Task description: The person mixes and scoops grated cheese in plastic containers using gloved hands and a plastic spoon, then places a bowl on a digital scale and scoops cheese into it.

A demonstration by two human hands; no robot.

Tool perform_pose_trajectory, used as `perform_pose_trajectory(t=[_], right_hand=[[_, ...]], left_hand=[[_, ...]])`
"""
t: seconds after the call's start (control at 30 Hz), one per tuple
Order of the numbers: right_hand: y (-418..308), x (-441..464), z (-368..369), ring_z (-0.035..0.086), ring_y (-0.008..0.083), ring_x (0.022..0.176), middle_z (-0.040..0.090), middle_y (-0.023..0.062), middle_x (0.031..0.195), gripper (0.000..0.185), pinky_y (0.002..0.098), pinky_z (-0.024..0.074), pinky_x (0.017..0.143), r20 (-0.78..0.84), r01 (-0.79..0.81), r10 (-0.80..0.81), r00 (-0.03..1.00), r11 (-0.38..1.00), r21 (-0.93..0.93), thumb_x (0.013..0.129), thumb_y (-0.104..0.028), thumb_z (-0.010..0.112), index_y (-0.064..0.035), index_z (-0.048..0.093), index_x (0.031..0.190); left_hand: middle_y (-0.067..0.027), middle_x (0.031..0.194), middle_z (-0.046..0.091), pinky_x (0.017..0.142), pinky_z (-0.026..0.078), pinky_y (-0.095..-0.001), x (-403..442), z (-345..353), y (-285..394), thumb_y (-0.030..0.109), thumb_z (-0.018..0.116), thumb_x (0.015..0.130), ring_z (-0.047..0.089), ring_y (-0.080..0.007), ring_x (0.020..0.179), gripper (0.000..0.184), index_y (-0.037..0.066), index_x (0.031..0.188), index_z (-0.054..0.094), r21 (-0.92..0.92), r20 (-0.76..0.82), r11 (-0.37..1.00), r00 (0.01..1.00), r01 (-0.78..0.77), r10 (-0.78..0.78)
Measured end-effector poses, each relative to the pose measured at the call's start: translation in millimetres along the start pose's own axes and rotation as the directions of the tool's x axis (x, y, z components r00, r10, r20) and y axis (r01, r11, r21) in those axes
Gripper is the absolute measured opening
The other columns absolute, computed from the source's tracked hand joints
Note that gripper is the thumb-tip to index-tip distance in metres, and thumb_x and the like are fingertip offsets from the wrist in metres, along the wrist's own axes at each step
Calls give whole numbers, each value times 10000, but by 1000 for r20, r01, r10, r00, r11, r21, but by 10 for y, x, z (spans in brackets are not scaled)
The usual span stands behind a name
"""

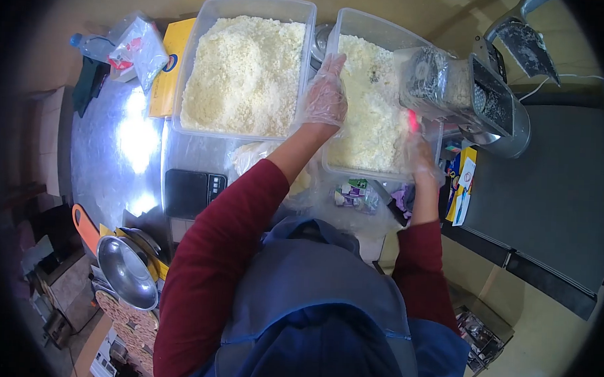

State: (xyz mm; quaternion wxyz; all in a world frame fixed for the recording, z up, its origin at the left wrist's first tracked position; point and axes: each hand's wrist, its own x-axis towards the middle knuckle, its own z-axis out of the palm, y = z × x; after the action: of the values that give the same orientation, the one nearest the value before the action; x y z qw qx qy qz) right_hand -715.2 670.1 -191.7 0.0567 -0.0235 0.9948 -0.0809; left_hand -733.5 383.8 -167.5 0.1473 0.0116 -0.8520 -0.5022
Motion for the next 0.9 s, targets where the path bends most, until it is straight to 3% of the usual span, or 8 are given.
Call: perform_pose_trajectory(t=[0.03,0.07,0.1,0.2,0.3,0.4,0.6,0.9], right_hand=[[-167,38,-104,633,362,804,627,266,867,278,438,487,645,1,-1,1,1000,1000,-2,891,-238,472,-6,597,981],[-356,58,-199,632,352,826,627,259,903,294,440,489,653,140,-274,235,962,847,456,888,-258,481,-4,597,981],[-512,65,-331,631,343,849,626,253,939,312,441,490,661,361,-496,358,861,436,751,885,-279,489,-2,596,982],[-463,-366,-612,608,366,861,618,234,969,349,435,486,690,96,-272,254,962,901,337,895,-326,490,-14,600,1005],[-575,-737,-1066,599,438,810,625,239,798,323,497,474,729,201,-15,68,977,967,-255,908,-326,460,-33,596,920],[-603,-777,-996,595,406,829,629,219,878,338,445,479,733,160,241,-243,957,970,34,921,-317,457,-54,599,1078],[-807,-656,-1011,597,421,838,621,242,846,319,490,465,740,34,100,-102,994,993,58,932,-274,448,-74,575,1146],[-638,-589,-544,604,419,793,626,234,829,311,515,458,703,-235,143,-67,970,936,323,908,-234,484,-89,527,1180]], left_hand=[[-211,1416,360,1005,385,-389,5,0,1,-68,454,745,448,-360,1223,626,86,1350,396,2,-3,1000,1000,4,-4],[-210,1413,364,1007,384,-388,-2,-11,-3,-71,451,745,447,-356,1227,626,87,1349,397,8,-2,1000,1000,7,-7],[-210,1413,364,1007,384,-388,1,-19,-7,-71,451,745,447,-356,1227,626,87,1349,397,10,0,1000,1000,6,-6],[-209,1415,362,1022,371,-380,6,-24,3,-82,448,741,431,-347,1246,627,73,1346,397,9,9,1000,1000,-3,3],[-207,1398,383,1038,355,-370,-4,-22,10,-91,450,735,417,-338,1261,621,53,1337,402,28,8,1000,1000,0,0],[-202,1372,412,1047,344,-363,-3,-30,12,-93,453,731,413,-338,1263,613,38,1328,407,19,-9,998,998,-66,66],[-195,1329,443,1023,365,-369,26,43,-127,-67,452,761,432,-340,1236,541,31,1292,439,-176,-30,983,998,-54,49],[-181,1245,506,935,421,-408,7,-156,149,132,554,813,474,-335,1179,340,121,1153,576,409,-77,871,940,-273,331]])
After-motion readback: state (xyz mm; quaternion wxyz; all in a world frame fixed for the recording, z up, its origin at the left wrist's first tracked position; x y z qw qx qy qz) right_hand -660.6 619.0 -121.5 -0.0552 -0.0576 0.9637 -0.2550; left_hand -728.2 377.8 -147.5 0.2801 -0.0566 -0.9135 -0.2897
